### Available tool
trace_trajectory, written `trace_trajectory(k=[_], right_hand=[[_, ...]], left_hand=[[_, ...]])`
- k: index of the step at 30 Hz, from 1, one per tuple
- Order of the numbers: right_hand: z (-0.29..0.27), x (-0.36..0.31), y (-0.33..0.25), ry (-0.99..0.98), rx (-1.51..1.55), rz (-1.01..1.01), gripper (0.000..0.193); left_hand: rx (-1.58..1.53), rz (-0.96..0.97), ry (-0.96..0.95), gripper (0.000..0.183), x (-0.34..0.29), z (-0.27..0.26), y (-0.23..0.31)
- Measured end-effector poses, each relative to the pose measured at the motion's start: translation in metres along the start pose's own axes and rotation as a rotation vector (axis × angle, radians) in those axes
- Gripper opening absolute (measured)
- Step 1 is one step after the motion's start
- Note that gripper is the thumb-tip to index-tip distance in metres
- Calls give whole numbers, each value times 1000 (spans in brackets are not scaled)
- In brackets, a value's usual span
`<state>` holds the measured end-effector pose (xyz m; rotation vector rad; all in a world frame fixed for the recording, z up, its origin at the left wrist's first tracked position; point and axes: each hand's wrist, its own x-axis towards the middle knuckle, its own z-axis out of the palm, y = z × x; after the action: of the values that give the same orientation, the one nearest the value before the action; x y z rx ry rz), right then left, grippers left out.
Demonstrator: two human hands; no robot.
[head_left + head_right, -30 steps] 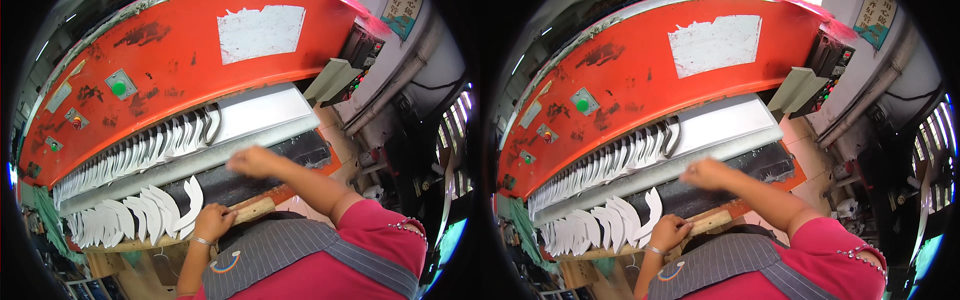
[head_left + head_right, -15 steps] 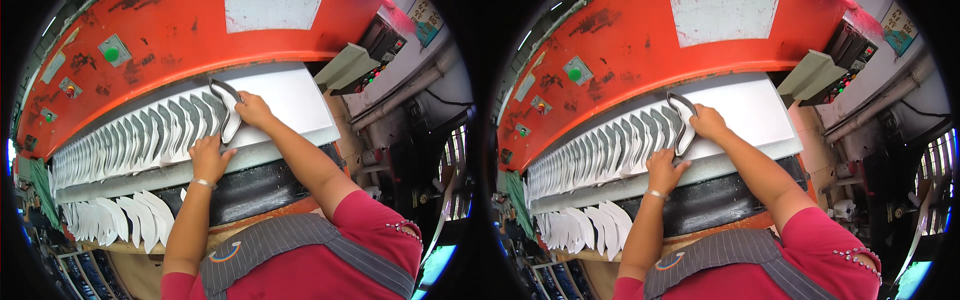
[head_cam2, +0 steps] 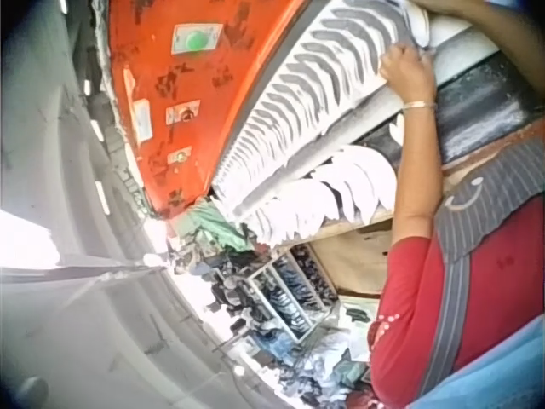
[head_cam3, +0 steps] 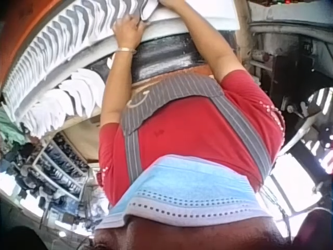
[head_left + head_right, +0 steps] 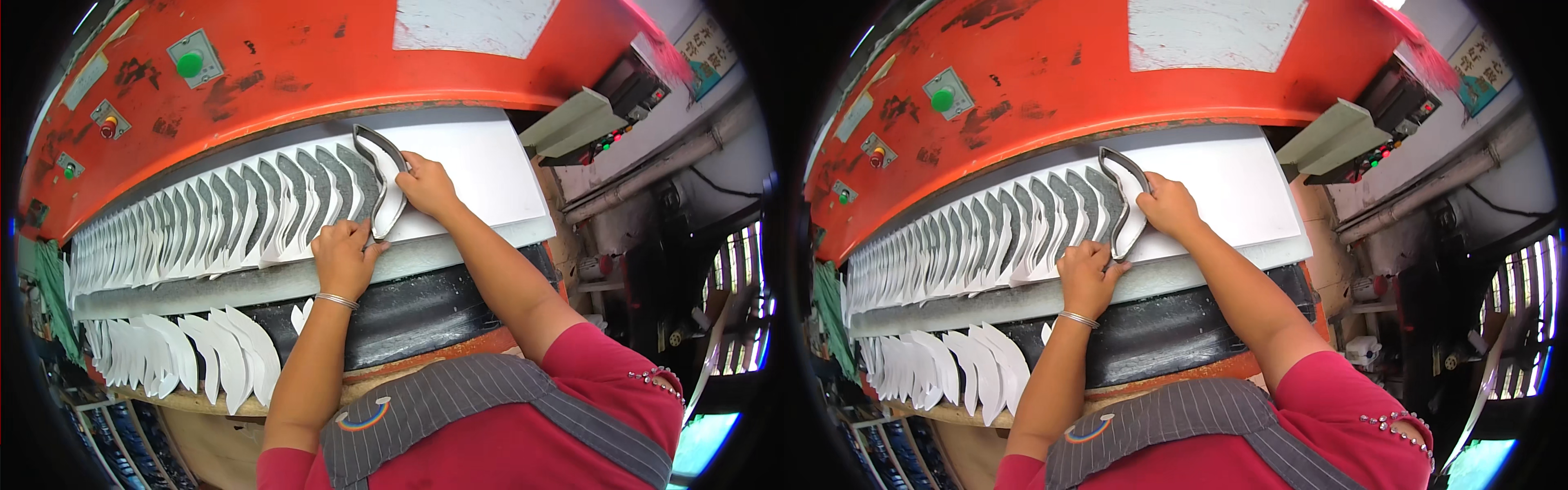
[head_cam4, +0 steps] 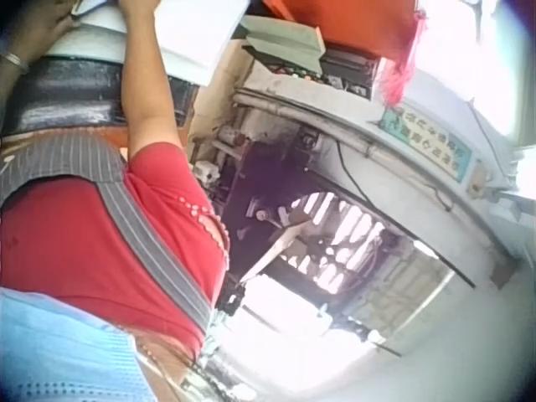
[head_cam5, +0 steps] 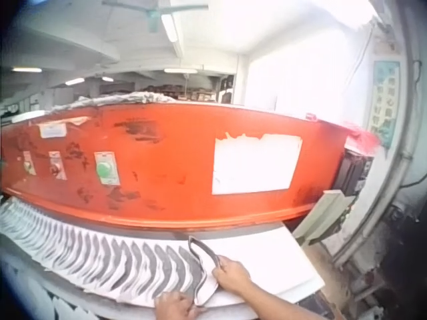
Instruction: Operating a hydraulic press machine with a metal die to cut shoe upper components from sheets of material and collecting them in a sack.
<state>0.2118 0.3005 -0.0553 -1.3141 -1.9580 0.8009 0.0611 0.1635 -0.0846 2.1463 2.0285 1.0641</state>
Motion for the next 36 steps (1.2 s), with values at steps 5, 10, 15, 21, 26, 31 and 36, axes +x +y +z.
trace_trajectory(k=[5,10,15,21,26,31,36], right_hand=[[-4,4,-8,53,-12,46,43],[-7,19,-22,-14,-32,64,44],[-46,21,-44,80,-2,115,52],[26,35,-187,-180,-41,-339,56],[64,71,-286,191,158,-715,36],[78,82,-266,256,39,-696,25],[48,8,-190,-264,-41,-520,27]], left_hand=[[-7,-14,9,37,8,-2,1],[-21,-109,-173,47,18,-24,3],[-336,-219,41,61,52,-126,-41],[-83,-624,651,71,66,-284,-338],[629,-612,1028,81,56,-474,-464],[-298,-665,695,63,78,-435,-420],[68,-447,459,52,43,-335,-279]])
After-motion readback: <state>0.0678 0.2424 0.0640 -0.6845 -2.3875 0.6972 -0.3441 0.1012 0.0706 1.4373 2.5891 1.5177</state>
